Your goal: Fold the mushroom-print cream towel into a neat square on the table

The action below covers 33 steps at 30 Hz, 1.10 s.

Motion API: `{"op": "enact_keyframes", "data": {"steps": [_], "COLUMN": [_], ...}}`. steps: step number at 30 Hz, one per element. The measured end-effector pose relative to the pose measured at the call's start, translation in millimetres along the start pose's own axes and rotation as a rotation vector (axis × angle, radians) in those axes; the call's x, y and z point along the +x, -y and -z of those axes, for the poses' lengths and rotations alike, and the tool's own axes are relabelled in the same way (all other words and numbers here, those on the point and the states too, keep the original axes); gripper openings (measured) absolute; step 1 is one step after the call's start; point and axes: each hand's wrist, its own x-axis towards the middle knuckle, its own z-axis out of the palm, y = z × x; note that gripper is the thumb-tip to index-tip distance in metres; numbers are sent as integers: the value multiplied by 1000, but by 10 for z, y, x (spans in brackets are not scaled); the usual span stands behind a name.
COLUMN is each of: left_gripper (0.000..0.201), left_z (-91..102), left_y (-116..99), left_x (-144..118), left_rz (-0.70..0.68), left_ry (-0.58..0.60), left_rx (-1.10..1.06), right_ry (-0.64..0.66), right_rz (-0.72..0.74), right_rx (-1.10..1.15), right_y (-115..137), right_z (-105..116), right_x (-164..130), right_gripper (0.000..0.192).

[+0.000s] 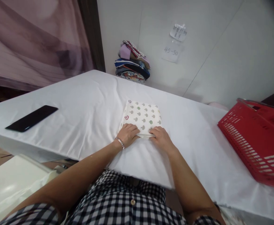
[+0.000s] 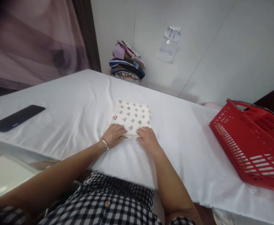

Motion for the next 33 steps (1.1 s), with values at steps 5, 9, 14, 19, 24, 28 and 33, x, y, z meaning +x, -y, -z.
{"op": "enact_keyframes", "data": {"steps": [5,9,14,19,24,28,33], "left_gripper": [20,25,19,17,16,19,26], "left_z": [36,60,58,56,94,176,280], "left_y": [-33,-86,-106,-99,-76,-2,135], "left_x": [-9,-12,1,-13,-85,-191,-328], "left_rz": [3,-25,-45,-56,-34,62,265], "left_ry": [2,3,15,-11,-62,-121,-159], "left_rx": [5,-12,-17,-15,-42,-67,-78], "right_ry": [-2,-24,-59,-52,-67,-61,-77], "right_rz": [-4,2,79,97,96,86,75], "right_rx": [-18,-25,23,47,47,74,147], "right_y": [-2,25,137,156,128,148,183], "right_z": [-22,-26,-23,-80,-114,-87,-44], "right_x": [5,7,8,14,19,17,-4], "right_gripper": [17,19,29,31,31,31,23]}}
